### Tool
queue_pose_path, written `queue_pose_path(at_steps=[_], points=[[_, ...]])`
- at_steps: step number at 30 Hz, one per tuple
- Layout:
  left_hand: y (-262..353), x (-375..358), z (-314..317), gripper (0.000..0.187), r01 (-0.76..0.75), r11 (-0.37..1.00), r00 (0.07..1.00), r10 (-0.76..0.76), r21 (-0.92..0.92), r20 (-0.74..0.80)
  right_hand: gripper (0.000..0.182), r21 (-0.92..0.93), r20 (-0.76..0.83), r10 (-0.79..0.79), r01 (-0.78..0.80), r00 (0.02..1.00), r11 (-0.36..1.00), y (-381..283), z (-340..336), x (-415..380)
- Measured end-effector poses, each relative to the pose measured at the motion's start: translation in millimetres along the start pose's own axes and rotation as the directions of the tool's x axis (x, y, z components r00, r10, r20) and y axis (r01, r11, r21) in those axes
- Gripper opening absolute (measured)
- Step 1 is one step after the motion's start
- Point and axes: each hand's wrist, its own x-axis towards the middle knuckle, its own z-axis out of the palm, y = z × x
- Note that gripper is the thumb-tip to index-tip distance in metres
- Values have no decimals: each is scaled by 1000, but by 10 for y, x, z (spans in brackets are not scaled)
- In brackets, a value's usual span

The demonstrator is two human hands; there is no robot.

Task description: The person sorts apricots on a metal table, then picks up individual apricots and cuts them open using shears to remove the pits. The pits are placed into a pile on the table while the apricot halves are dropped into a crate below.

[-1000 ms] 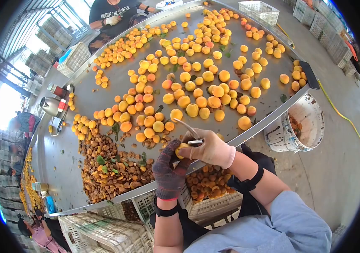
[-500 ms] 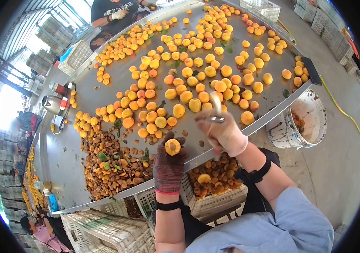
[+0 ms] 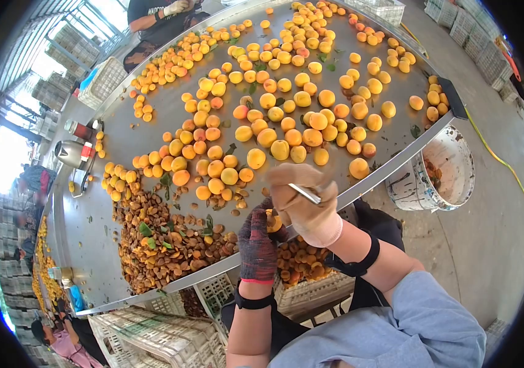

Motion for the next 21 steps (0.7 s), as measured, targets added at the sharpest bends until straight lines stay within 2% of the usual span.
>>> queue_pose_path(at_steps=[2, 3, 4, 5, 6, 7, 8, 9, 10, 11, 12, 13, 14, 16, 17, 19, 21], points=[[-23, -14, 15, 38, -26, 999, 999, 28, 43, -30, 22, -147, 71, -38, 48, 997, 988, -25, 1, 55], [-13, -23, 25, 38, 12, 996, 997, -5, 86, -83, 22, -145, 71, -35, 45, 997, 988, -6, -4, 101], [3, -26, 31, 39, 53, 991, 989, -35, 125, -140, 22, 169, -33, 205, -196, 978, 966, 30, -7, 154], [29, -23, 24, 39, 55, 991, 989, -37, 126, -146, 22, 480, -56, 453, -374, 890, 793, 73, -11, 202], [66, -14, 13, 41, 77, 985, 989, -57, 151, -133, 20, 525, -41, 530, -433, 847, 733, 117, -30, 244], [97, 4, 12, 42, 96, 979, 990, -76, 177, -119, 20, 527, -38, 533, -436, 845, 729, 202, -60, 255], [109, 25, 29, 42, 96, 979, 990, -75, 178, -123, 19, 609, -32, 578, -442, 815, 658, 290, -88, 276], [113, 41, 51, 43, 117, 991, 988, -111, 57, -109, 18, 686, -23, 621, -439, 784, 580, 357, -108, 288], [123, 59, 66, 44, 140, 988, 985, -145, -62, -89, 18, 691, -25, 622, -436, 782, 576, 414, -100, 283], [101, 108, 25, 44, 142, 988, 985, -147, -56, -88, 17, 726, -56, 687, -442, 725, 526, 436, -63, 288], [55, 178, -54, 41, 201, 941, 979, -198, -273, 38, 17, 759, -81, 746, -444, 662, 476, 449, -51, 307], [33, 238, -111, 38, 274, 842, 961, -218, -466, 171, 17, 761, -81, 744, -441, 663, 476, 439, -78, 355], [66, 265, -120, 38, 278, 844, 960, -223, -458, 171, 17, 737, -133, 711, -410, 691, 537, 408, -123, 404], [143, 292, -131, 38, 30, 984, 1000, -30, -174, 5, 18, 663, -224, 606, -337, 763, 669, 314, -235, 489], [184, 304, -123, 38, 28, 985, 1000, -27, -169, 5, 18, 667, -223, 605, -334, 764, 667, 333, -315, 518], [256, 303, -125, 33, -24, 975, 999, 18, -219, -30, 32, 607, -241, 526, -297, 816, 737, 415, -451, 533], [289, 313, -187, 34, 3, 978, 1000, -8, -209, -24, 32, 571, -244, 532, -324, 811, 755, 369, -428, 560]])
